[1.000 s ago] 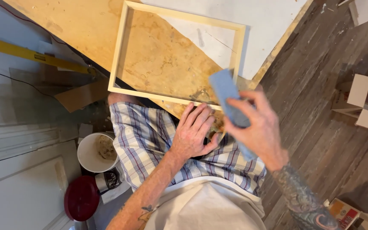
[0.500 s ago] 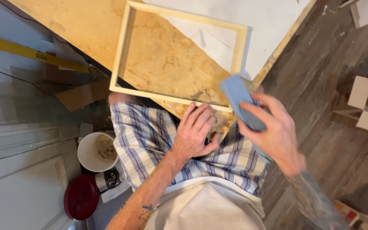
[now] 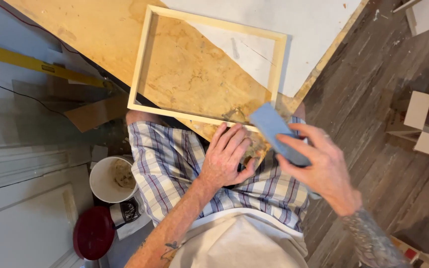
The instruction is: Sanding the edges and surfaces of a small wooden frame using a manual sanding block on a workbench.
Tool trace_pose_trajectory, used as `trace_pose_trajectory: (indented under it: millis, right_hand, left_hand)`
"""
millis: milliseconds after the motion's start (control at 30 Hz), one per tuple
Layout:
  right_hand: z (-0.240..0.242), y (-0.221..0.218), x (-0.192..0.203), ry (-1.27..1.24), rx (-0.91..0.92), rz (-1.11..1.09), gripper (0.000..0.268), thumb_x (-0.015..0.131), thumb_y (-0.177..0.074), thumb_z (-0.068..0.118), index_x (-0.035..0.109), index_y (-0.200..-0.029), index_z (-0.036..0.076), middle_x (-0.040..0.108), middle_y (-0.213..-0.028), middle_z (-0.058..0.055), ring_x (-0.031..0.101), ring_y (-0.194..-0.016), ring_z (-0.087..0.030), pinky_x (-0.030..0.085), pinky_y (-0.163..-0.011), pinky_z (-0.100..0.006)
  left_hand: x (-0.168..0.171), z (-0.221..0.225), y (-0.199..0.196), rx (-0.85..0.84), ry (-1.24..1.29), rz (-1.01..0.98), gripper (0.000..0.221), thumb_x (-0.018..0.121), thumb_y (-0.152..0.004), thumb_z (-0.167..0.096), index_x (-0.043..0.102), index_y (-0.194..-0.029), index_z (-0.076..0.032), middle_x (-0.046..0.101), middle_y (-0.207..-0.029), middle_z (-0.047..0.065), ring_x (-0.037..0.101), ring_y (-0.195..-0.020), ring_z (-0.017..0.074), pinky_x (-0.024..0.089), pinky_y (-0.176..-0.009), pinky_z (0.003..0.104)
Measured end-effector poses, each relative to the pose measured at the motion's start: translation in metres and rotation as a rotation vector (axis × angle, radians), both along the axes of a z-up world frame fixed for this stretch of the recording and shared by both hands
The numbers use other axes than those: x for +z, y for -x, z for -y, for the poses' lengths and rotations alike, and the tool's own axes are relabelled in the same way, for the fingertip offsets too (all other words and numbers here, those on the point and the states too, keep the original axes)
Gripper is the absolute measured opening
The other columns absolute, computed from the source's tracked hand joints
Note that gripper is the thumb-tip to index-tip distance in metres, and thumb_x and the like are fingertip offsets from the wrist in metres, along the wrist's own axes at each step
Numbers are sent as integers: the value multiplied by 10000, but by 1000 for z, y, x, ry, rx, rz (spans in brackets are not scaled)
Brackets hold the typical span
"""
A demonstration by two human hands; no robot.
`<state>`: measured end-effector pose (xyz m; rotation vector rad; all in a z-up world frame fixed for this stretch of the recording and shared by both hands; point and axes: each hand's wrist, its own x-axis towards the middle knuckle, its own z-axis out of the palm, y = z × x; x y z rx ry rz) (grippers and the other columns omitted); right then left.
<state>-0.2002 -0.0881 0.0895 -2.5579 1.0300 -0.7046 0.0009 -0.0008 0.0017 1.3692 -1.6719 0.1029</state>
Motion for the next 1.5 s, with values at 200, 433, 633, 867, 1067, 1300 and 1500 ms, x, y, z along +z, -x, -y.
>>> trace_pose_trajectory:
  millis: [200,433,633,867,1067,1300,1500]
  right_hand:
    - [-3,-12,1,-2,-2,19,337,870,-791,238,796,-1118,203,696,-1222,-88,693,-946,-273,575,-866,-380]
    - [6,-12,-10,24,-7,25,361,869,-806,261,792,-1153,201,687,-1226,-87,694,-970,-269,580,-870,-385]
    - [5,3,12,-11,0,-20,337,856,-797,232,796,-1127,196,697,-1231,-88,685,-950,-278,577,-856,-401]
    - [-3,-6,14,-43,48,21,323,853,-778,204,796,-1096,210,704,-1206,-70,700,-944,-271,579,-827,-339]
    - [-6,-9,4,-3,47,56,339,861,-774,195,787,-1103,164,688,-1210,-118,689,-949,-303,576,-857,-417]
    - [-27,79,45,-239,-111,82,395,803,-806,85,725,-1182,-8,660,-1305,-194,676,-1092,-261,606,-897,-339]
    - [-42,97,36,-336,-313,154,369,783,-829,80,728,-1180,-19,674,-1299,-198,667,-1121,-254,586,-742,-308]
  left_hand:
    - [-2,-1,1,0,2,6,405,590,-915,-361,679,-1149,-42,670,-1247,171,663,-1212,356,417,-1157,572]
    - [-3,-1,1,-2,-7,5,410,596,-913,-365,679,-1151,-41,667,-1254,176,657,-1220,359,412,-1159,571]
    - [-2,-1,1,-6,-17,-8,404,619,-899,-347,677,-1152,-37,669,-1250,182,660,-1214,367,409,-1160,576]
    - [0,-1,0,-20,-28,-14,410,610,-919,-361,678,-1167,-43,662,-1265,175,649,-1236,366,407,-1164,568]
    - [10,-4,3,-42,-45,-85,407,661,-899,-313,658,-1207,-48,650,-1268,183,638,-1244,382,407,-1163,578]
    - [30,3,11,12,-232,74,510,666,-960,-299,524,-1336,15,554,-1363,224,542,-1320,377,385,-1191,592]
    - [24,9,31,124,-500,395,845,604,-976,-701,339,-1595,-191,267,-1680,137,304,-1552,364,247,-1216,700]
